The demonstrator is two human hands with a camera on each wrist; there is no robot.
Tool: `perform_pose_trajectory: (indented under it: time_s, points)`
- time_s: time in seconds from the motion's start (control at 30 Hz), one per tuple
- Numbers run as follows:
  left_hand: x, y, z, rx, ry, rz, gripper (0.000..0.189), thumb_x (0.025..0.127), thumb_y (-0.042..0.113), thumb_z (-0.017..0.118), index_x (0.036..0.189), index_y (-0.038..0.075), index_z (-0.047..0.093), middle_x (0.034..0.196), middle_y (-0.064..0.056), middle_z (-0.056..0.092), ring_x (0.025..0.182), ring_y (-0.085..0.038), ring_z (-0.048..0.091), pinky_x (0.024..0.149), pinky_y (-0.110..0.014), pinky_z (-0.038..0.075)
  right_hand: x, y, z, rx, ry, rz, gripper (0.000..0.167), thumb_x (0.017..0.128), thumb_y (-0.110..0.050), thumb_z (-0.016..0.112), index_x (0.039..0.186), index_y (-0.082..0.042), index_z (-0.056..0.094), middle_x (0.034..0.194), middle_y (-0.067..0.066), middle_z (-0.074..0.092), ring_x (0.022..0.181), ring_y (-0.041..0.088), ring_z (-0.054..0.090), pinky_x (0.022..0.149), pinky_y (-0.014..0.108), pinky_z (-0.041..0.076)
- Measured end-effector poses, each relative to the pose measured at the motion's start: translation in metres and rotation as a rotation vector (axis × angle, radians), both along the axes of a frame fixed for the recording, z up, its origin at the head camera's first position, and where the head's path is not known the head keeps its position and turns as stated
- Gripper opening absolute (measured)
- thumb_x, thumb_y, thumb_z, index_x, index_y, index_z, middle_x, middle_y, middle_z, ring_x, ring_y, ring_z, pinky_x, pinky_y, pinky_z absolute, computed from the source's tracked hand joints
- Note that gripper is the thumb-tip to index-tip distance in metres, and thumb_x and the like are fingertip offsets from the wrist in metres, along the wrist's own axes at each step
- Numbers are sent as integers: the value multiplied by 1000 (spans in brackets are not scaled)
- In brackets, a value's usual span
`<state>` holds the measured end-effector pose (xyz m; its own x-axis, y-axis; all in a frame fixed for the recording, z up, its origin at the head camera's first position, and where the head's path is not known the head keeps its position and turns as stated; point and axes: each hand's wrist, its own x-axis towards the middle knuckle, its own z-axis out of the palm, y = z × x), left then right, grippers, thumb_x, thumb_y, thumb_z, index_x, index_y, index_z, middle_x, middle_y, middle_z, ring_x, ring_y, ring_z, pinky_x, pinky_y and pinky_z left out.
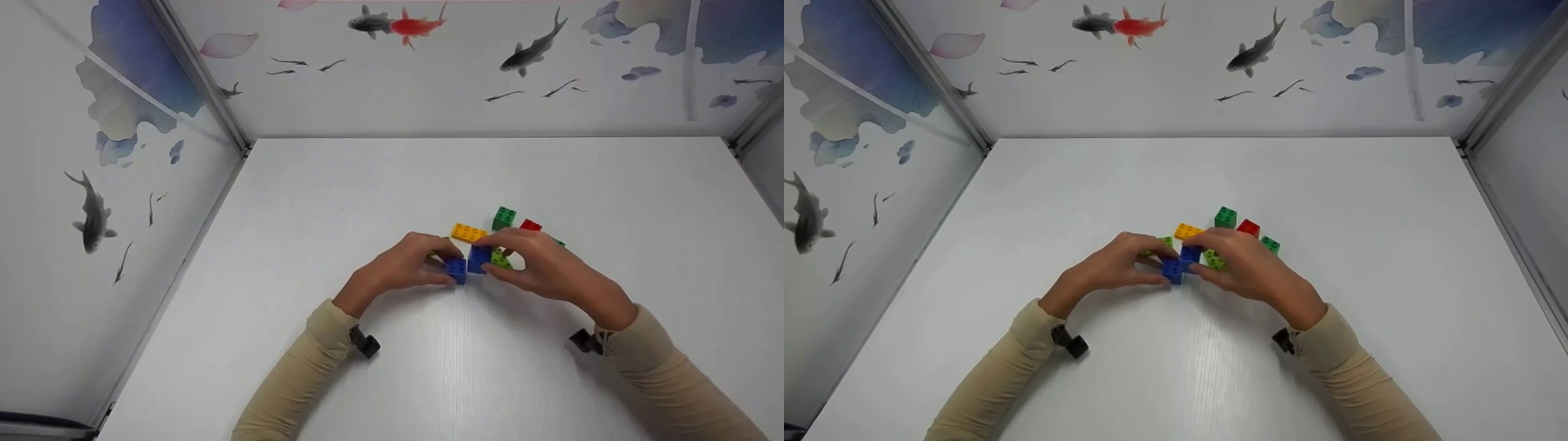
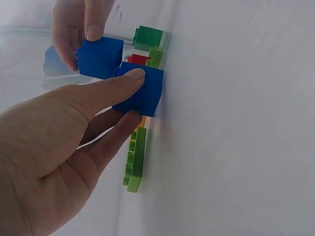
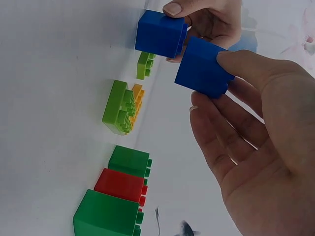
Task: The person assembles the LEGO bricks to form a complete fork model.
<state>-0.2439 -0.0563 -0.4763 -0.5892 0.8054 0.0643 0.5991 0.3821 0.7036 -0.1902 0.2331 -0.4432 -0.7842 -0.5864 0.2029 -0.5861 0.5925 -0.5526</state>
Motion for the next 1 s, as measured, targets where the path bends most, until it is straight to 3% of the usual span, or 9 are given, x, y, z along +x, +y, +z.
perform_pose_trajectory:
  time_s: [0.47, 0.8, 1.0]
  points:
    - [4, 7, -4, 57, -11, -10, 39, 95, 18, 86, 132, 11, 73, 123, 0, 76, 113, -6, 71, 102, -22, 59, 1, -1, -1, -32, 41, 15, 48, 95, -16, 86, 140, -15, 71, 132, 0, 77, 104, 23, 76, 81, 41, 68]
    - [4, 10, -7, 79, 10, -23, 38, 93, 19, 87, 128, 9, 73, 122, -2, 77, 112, -6, 73, 100, -21, 60, 2, -4, -3, -52, 103, 48, 45, 94, -17, 87, 136, -12, 73, 134, 3, 77, 115, 20, 76, 89, 46, 67]
    - [5, 12, -9, 88, -2, -27, 38, 93, 18, 88, 127, 10, 73, 122, -2, 77, 113, -5, 73, 100, -21, 59, 2, -5, -5, -71, 120, 60, 45, 90, -14, 90, 132, -13, 76, 129, 2, 79, 110, 21, 77, 86, 44, 67]
